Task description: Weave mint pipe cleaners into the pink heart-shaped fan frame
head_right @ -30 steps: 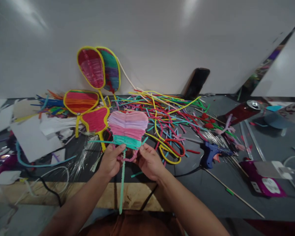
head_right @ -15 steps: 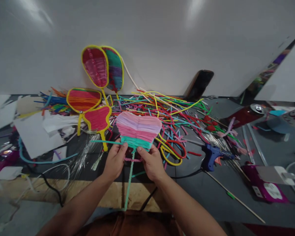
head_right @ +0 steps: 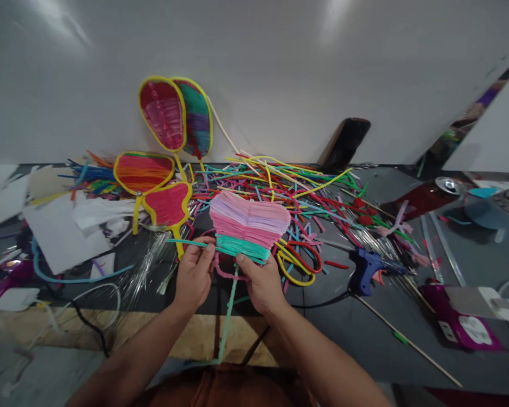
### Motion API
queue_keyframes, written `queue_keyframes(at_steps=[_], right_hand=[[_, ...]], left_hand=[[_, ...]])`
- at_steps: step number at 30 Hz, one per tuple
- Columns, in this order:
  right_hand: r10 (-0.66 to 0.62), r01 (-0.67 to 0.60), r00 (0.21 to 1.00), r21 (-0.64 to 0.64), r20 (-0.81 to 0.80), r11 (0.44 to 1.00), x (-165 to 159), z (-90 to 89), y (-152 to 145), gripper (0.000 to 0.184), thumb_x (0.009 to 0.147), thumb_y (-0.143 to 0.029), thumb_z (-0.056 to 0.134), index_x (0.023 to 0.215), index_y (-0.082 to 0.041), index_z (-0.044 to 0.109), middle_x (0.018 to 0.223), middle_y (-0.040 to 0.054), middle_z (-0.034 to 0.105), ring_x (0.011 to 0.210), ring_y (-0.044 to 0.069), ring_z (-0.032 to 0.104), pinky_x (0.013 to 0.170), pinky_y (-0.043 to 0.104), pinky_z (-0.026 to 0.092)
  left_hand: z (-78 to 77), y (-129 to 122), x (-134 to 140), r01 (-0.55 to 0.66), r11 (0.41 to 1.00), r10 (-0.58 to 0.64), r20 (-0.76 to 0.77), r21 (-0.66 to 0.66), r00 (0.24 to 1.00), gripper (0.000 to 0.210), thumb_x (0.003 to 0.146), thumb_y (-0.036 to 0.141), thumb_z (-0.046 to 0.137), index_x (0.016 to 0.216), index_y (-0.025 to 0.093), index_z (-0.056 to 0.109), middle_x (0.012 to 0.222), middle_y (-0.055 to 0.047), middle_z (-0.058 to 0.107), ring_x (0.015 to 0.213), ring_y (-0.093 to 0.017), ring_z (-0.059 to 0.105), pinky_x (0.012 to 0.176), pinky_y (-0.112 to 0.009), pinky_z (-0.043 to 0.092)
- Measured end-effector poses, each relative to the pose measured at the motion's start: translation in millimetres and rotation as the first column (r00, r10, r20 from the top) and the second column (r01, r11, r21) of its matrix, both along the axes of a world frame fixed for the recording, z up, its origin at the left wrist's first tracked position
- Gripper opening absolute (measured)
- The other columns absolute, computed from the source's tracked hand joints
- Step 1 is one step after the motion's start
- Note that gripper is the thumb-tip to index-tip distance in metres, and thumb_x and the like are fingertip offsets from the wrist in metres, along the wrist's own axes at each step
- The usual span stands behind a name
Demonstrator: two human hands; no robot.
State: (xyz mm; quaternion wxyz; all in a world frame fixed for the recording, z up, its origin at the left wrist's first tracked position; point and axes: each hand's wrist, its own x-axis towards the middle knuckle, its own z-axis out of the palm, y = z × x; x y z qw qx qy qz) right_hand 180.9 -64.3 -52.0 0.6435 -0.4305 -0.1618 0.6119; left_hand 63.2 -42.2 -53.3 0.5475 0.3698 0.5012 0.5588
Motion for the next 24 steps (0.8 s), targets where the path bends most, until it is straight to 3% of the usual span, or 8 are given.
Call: queue_keyframes(at_steps=[7, 12, 18, 24], right_hand=[[0.02, -0.02, 1.0, -0.005, -0.012, 1.0, 1.8, 0.5, 0.7, 0.026, 0.056, -0.027, 0.082, 0.068, -0.02, 0.06, 0.06, -0.0051, 0.061, 0.051, 0.008, 0.048, 0.053, 0.022, 0.04], [0.041, -0.041, 0.999, -0.005, -0.017, 0.999, 2.7, -1.9, 1.2, 0.026, 0.056, -0.028, 0.082, 0.069, -0.019, 0.06, 0.06, -0.0053, 0.061, 0.049, 0.007, 0.046, 0.051, 0.022, 0.04], [0.065, -0.065, 0.998, 0.033, -0.001, 0.997, 1.3, 4.1, 0.2, 0.024, 0.058, -0.029, 0.081, 0.069, -0.022, 0.061, 0.058, -0.0061, 0.058, 0.047, 0.007, 0.043, 0.051, 0.023, 0.042], [0.09, -0.093, 0.995, 0.1, 0.035, 0.991, -0.3, 0.1, -1.5, 0.025, 0.063, -0.03, 0.078, 0.083, -0.023, 0.066, 0.076, -0.0019, 0.068, 0.062, 0.012, 0.057, 0.07, 0.029, 0.05]], left_hand=[[10.4, 4.8, -4.4, 0.065, 0.991, -0.031, 0.277, -0.115, 0.96, 0.025, 0.064, 0.029, 0.077, 0.074, 0.017, 0.058, 0.061, 0.005, 0.058, 0.054, -0.007, 0.054, 0.05, -0.016, 0.041], [14.2, 5.3, -6.5, 0.135, 0.974, -0.062, 0.358, -0.183, 0.932, 0.026, 0.062, 0.027, 0.078, 0.071, 0.016, 0.056, 0.061, 0.004, 0.06, 0.056, -0.009, 0.059, 0.053, -0.018, 0.046], [13.6, 8.7, -7.3, 0.247, 0.93, -0.078, 0.511, -0.271, 0.856, 0.026, 0.064, 0.023, 0.077, 0.079, 0.016, 0.057, 0.06, 0.004, 0.059, 0.052, -0.007, 0.056, 0.057, -0.02, 0.05], [6.3, 10.4, -11.1, 0.294, 0.891, -0.044, 0.578, -0.346, 0.815, 0.03, 0.063, 0.015, 0.077, 0.089, 0.016, 0.061, 0.058, 0.004, 0.059, 0.048, -0.007, 0.054, 0.053, -0.021, 0.05]])
